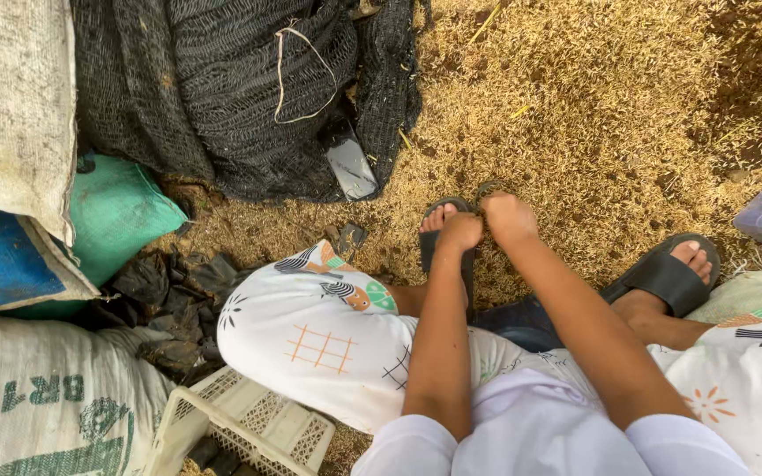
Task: The person sits on the ground and sifts through a large pile of loose straw-like material by hand. They pick up dark, dried organic matter, break it apart, and place the pieces into a nearby white plastic crate.
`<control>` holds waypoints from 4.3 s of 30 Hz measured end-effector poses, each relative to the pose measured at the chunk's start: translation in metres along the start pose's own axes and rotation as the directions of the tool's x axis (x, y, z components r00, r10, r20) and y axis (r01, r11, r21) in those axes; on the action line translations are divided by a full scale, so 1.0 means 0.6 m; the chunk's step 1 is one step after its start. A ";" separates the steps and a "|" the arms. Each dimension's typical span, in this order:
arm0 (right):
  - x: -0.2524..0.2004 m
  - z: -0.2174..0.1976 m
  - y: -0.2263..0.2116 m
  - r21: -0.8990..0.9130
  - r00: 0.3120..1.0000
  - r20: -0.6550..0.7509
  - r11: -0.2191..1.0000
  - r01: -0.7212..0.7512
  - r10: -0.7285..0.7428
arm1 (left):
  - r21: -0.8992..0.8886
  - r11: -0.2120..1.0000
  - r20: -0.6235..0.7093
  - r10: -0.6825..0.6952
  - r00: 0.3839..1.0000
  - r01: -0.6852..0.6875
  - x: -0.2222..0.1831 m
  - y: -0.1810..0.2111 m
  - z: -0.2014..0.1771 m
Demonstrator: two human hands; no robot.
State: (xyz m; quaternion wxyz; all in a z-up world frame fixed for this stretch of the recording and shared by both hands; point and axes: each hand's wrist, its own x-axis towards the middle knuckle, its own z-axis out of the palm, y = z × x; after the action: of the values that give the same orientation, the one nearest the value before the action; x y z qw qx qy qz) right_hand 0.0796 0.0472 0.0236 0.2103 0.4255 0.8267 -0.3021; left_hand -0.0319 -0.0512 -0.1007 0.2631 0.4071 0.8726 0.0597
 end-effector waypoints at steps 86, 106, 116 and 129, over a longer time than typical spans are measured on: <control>-0.092 -0.090 0.090 0.583 0.978 -0.170 0.813 0.000 0.122 | -0.880 0.469 -0.266 -0.366 0.892 -0.071 0.030 0.135 -0.152; -0.107 -0.024 0.057 -0.049 0.851 -0.371 0.923 0.383 -0.373 | -0.630 0.770 -0.425 -0.233 0.875 -0.101 0.048 0.095 -0.098; -0.157 -0.167 0.180 -0.174 0.938 -0.245 0.963 0.206 -0.245 | -0.456 0.769 -0.370 0.294 0.881 -0.448 0.113 0.492 -0.135; -0.117 0.089 0.047 -0.418 0.848 -0.378 0.886 0.201 -0.371 | -0.553 0.715 -0.350 0.267 0.898 -0.428 -0.024 0.084 -0.066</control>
State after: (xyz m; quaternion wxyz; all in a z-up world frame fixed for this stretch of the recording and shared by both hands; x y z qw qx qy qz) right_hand 0.1465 -0.0165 0.0177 0.0408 0.3068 0.9486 -0.0665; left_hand -0.0100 -0.0242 -0.0451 0.2556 0.4457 0.7367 0.4397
